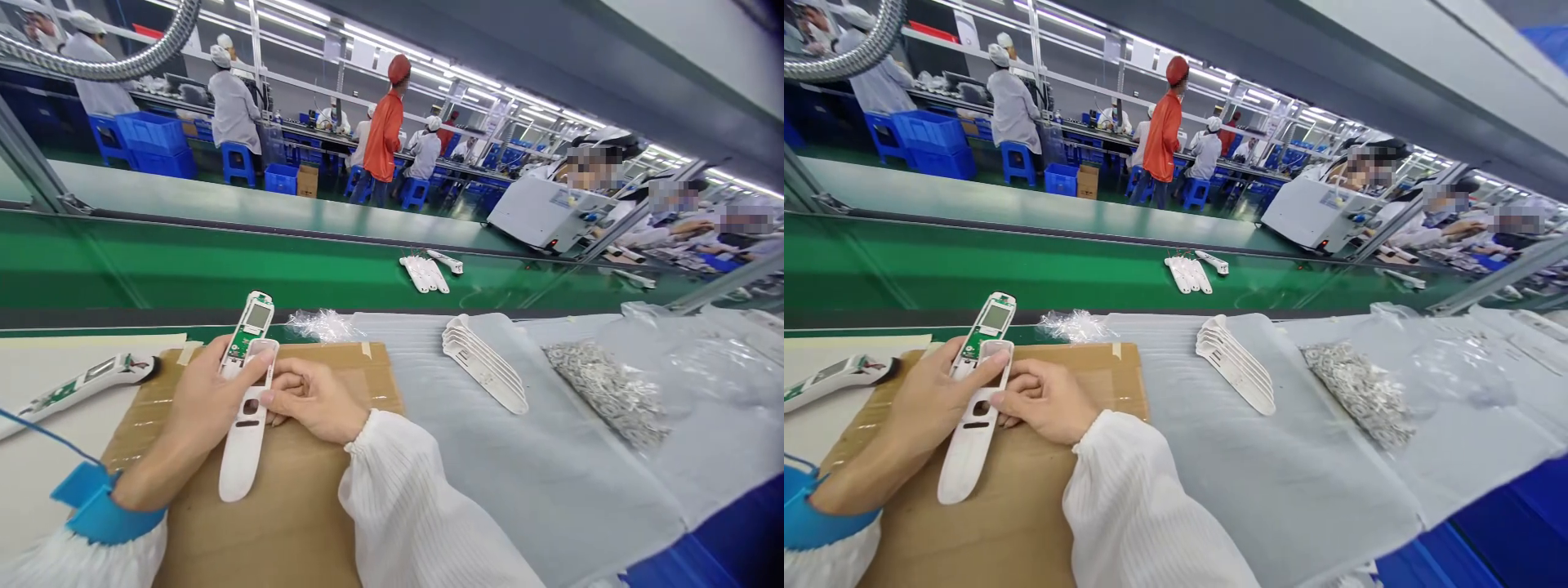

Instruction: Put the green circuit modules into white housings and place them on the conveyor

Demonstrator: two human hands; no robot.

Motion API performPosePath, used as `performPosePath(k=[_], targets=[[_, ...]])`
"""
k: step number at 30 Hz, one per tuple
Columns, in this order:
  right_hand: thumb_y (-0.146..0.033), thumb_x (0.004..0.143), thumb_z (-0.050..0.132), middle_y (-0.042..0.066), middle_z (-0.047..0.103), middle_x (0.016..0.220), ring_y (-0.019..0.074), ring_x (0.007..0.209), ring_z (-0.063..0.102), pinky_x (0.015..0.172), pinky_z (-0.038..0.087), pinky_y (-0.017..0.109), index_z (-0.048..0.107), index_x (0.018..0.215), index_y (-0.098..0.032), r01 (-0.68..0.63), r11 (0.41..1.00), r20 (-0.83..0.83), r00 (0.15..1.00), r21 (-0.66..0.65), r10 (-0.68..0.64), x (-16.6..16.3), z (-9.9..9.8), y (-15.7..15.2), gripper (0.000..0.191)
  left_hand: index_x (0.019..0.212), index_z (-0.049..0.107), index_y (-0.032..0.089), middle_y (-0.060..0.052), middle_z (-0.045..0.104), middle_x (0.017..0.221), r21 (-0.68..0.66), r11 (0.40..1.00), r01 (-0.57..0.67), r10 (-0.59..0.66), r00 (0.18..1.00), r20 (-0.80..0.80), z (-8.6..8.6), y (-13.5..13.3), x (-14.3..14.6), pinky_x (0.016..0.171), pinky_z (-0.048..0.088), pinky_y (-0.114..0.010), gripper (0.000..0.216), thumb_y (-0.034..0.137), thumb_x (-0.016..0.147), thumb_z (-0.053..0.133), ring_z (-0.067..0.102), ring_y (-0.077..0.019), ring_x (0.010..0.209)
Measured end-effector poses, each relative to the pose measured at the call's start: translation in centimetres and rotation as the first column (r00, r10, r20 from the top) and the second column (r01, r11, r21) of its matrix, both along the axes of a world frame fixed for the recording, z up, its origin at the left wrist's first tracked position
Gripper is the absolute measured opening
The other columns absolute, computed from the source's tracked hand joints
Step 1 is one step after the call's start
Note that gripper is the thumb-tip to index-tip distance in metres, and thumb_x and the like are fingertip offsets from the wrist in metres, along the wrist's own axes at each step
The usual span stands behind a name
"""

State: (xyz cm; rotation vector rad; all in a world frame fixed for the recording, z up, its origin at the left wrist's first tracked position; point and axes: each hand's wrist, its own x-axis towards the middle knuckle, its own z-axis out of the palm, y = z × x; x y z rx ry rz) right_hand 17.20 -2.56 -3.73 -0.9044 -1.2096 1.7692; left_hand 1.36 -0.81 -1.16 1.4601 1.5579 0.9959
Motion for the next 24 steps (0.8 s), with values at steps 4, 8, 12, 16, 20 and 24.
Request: performPosePath(k=[4,8,12,16,20,24], targets=[[-0.039,0.06,0.09,-0.005,0.066,0.075,0.0102,0.066,0.062,0.07,0.052,0.027,0.066,0.104,-0.02,0.021,1.0,0.042,0.999,0.001,-0.021,-0.1,0.3,-0.2,0.053,0.091,0.064,0.02,-0.001,0.067,0.084,0.0,1.0,-0.009,0.009,0.998,0.058,0.0,0.0,0.1,0.063,0.042,-0.027,0.05,0.066,0.071,0.069,0.058,-0.018,0.073],[-0.038,0.067,0.085,-0.006,0.061,0.071,0.0098,0.064,0.06,0.065,0.052,0.026,0.065,0.099,-0.019,0.031,0.999,0.059,0.998,-0.016,-0.03,-0.2,0.3,-0.1,0.042,0.092,0.063,0.02,0.0,0.066,0.082,-0.041,0.998,0.037,-0.03,0.985,0.168,-0.2,0.1,0.1,0.057,0.041,-0.025,0.05,0.063,0.069,0.073,0.056,-0.0152,0.068],[-0.033,0.079,0.073,0.0,0.068,0.084,0.0125,0.075,0.064,0.07,0.052,0.027,0.065,0.098,-0.018,0.086,0.995,0.127,0.988,0.054,-0.093,0.0,0.8,0.0,0.025,0.082,0.056,0.019,0.004,0.053,0.061,-0.04,0.999,0.011,0.0,0.965,0.261,0.2,0.1,0.0,0.049,0.035,-0.022,0.046,0.06,0.071,0.074,0.046,-0.0108,0.054],[-0.03,0.083,0.068,0.001,0.07,0.081,0.0149,0.076,0.067,0.071,0.051,0.029,0.063,0.101,-0.018,0.149,0.982,0.199,0.965,0.112,-0.169,0.9,1.6,0.0,0.022,0.081,0.05,0.02,0.006,0.048,0.057,0.047,0.998,-0.039,0.02,0.934,0.358,0.6,0.4,-0.5,0.05,0.035,-0.022,0.037,0.05,0.079,0.071,0.043,-0.0095,0.051],[-0.029,0.085,0.065,0.001,0.067,0.084,0.015,0.072,0.067,0.064,0.05,0.028,0.059,0.104,-0.019,0.126,0.984,0.338,0.927,0.123,-0.161,0.9,1.9,-0.5,0.022,0.083,0.048,0.021,0.007,0.048,0.058,0.065,0.989,-0.132,0.093,0.901,0.424,0.9,0.7,-1.2,0.05,0.033,-0.022,0.031,0.043,0.083,0.069,0.043,-0.0093,0.052],[-0.027,0.086,0.061,0.002,0.064,0.093,0.0136,0.07,0.063,0.066,0.049,0.03,0.059,0.107,-0.019,0.157,0.936,0.54,0.781,0.315,-0.313,-0.1,1.9,-1.2,0.022,0.086,0.049,0.021,0.007,0.049,0.06,0.042,0.99,-0.134,0.107,0.916,0.386,0.8,0.7,-1.3,0.053,0.034,-0.023,0.027,0.042,0.084,0.067,0.045,-0.0099,0.055]])
